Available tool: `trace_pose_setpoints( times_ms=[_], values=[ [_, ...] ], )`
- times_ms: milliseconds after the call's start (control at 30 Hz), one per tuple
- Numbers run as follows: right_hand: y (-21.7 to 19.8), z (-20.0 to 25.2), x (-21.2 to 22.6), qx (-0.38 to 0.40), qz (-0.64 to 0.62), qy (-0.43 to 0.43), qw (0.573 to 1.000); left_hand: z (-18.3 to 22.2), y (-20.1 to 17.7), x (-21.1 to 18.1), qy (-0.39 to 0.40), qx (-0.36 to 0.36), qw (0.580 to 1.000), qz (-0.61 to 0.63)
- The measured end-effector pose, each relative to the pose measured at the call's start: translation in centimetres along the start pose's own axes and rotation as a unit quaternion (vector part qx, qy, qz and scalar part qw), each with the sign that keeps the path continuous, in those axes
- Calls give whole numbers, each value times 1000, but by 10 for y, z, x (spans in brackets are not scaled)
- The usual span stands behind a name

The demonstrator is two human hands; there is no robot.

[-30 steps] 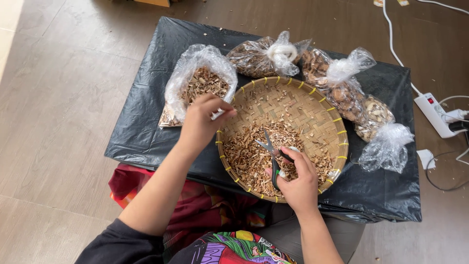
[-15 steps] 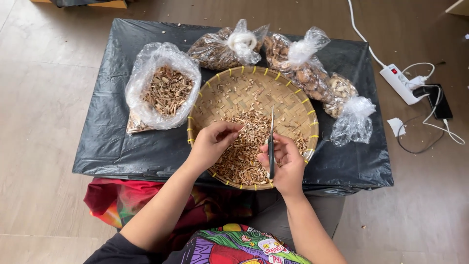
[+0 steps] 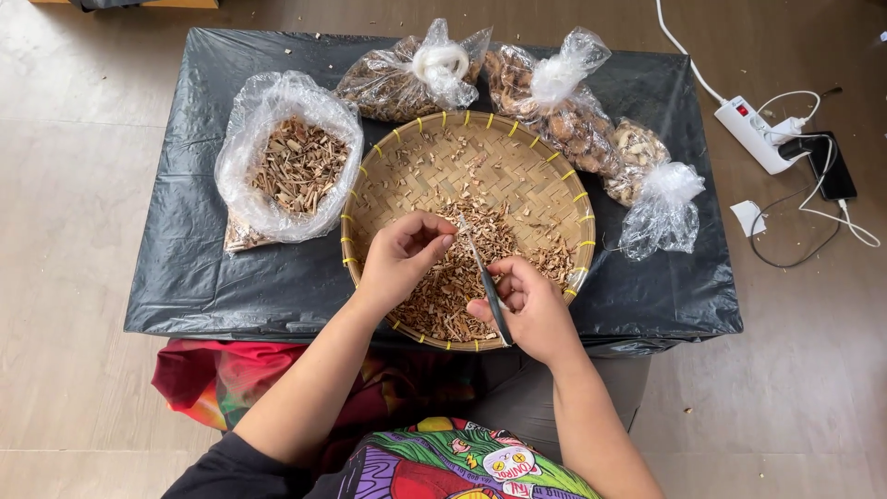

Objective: Cutting dried herbal ingredients into smaller pieces using scissors over a woven tray.

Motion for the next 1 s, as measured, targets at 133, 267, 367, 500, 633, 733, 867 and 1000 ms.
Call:
trace_pose_setpoints(
  times_ms=[133, 267, 367, 500, 633, 733, 867, 1000],
  values=[
    [2, -5, -11, 3, -19, 5, 1000, 0, 3, -10, 33, 21, 998, -46],
    [2, -5, -15, 19, -73, 32, 997, 0, 8, -24, 90, 38, 987, -129],
    [1, -7, -20, 33, -102, 45, 993, -1, 12, -32, 105, 44, 981, -159],
    [1, -9, -13, 54, -129, 52, 989, 0, 14, -35, 115, 46, 974, -189],
    [2, -6, -13, 60, -145, 69, 985, 1, 16, -37, 116, 49, 969, -213],
    [2, -7, -13, 62, -147, 77, 984, 0, 16, -35, 125, 34, 961, -244],
    [3, -7, -10, 67, -130, 92, 985, 1, 15, -32, 131, 25, 956, -262],
    [2, -9, -14, 70, -87, 73, 991, 0, 13, -30, 138, 8, 954, -267]
  ],
)
Point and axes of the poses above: each hand's wrist, its own z-axis away from the middle knuckle, its own y-axis out of the palm, x = y × z, the point moved 6 cm from there along -z, towards the middle knuckle, and after that the axes turned 7 degrees about z, right-handed, at the moved point
